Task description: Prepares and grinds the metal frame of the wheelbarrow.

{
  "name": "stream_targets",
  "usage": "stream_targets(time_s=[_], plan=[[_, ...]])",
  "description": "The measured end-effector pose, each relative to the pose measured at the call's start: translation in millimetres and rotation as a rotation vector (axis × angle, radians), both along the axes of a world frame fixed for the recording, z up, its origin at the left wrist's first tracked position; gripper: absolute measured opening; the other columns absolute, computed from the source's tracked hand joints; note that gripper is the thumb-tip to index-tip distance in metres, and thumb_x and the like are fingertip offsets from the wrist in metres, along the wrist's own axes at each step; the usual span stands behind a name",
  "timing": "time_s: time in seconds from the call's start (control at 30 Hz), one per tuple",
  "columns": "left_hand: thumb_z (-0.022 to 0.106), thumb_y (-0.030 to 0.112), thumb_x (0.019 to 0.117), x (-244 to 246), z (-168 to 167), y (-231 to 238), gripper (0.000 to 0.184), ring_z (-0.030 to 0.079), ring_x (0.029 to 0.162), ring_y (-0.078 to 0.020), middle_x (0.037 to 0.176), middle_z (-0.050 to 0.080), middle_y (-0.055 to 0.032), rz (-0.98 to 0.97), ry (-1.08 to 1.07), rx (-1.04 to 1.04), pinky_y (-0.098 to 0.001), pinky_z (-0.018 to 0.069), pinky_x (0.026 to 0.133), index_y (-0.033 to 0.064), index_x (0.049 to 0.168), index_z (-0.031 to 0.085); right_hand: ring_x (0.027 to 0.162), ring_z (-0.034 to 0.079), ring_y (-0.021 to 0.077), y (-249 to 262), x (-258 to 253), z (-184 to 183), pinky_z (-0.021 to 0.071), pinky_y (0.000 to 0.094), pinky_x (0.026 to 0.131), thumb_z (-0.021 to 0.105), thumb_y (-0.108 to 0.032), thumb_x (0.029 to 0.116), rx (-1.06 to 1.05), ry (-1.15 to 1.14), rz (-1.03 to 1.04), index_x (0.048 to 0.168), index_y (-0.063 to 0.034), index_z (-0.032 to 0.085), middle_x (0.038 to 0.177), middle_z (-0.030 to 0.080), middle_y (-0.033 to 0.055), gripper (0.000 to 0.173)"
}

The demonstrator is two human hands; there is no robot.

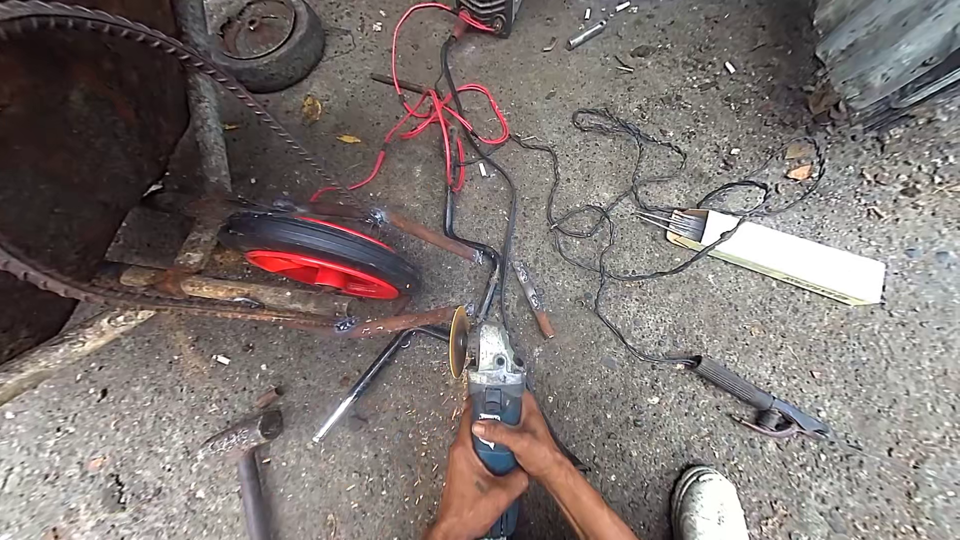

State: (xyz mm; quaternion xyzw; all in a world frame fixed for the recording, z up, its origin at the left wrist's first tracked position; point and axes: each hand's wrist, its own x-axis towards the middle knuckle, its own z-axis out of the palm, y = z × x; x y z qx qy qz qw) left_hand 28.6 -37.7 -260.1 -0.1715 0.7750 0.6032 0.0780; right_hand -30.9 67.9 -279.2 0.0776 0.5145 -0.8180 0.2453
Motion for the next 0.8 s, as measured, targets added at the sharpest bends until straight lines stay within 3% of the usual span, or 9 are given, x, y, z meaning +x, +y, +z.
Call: stream_targets(time_s=[0.3,0.47,0.8], plan=[[0.092,0.017,0.0516,-1.3,-1.2,-3.6,0.102,0.07,0.101,-0.0061,0.112,0.071,-0.0041,-0.001,0.019,0.029,-0.0248,0.0599,0.091,-0.0054,0.139,0.045,0.098,0.073,0.0176,-2.8,-0.4,-2.5,0.0606,0.0337,0.091,0.084,-0.014,0.0715,-0.001,0.034,0.003,0.127,0.0061,0.049,0.106,0.073,0.013,0.069],[0.091,0.017,0.0518,-1.0,-4.0,-5.6,0.097,0.071,0.099,-0.0061,0.109,0.072,-0.0037,-0.006,0.023,0.027,-0.0252,0.0604,0.09,-0.0045,0.136,0.047,0.097,0.072,0.0139,-3.6,-0.6,0.2,0.0602,0.0306,0.09,0.084,-0.014,0.0713,0.02,0.028,-0.002,0.128,0.0046,0.05,0.106,0.072,0.0101,0.068],[0.092,0.017,0.0526,-0.8,-4.5,-6.5,0.101,0.071,0.101,-0.0059,0.112,0.072,-0.0042,-0.013,0.012,0.024,-0.0249,0.0599,0.091,-0.0051,0.139,0.045,0.097,0.072,0.015,-4.9,0.8,-4.0,0.0603,0.0312,0.09,0.084,-0.015,0.071,0.015,0.027,-0.014,0.129,0.0055,0.049,0.107,0.072,0.0114,0.071]])
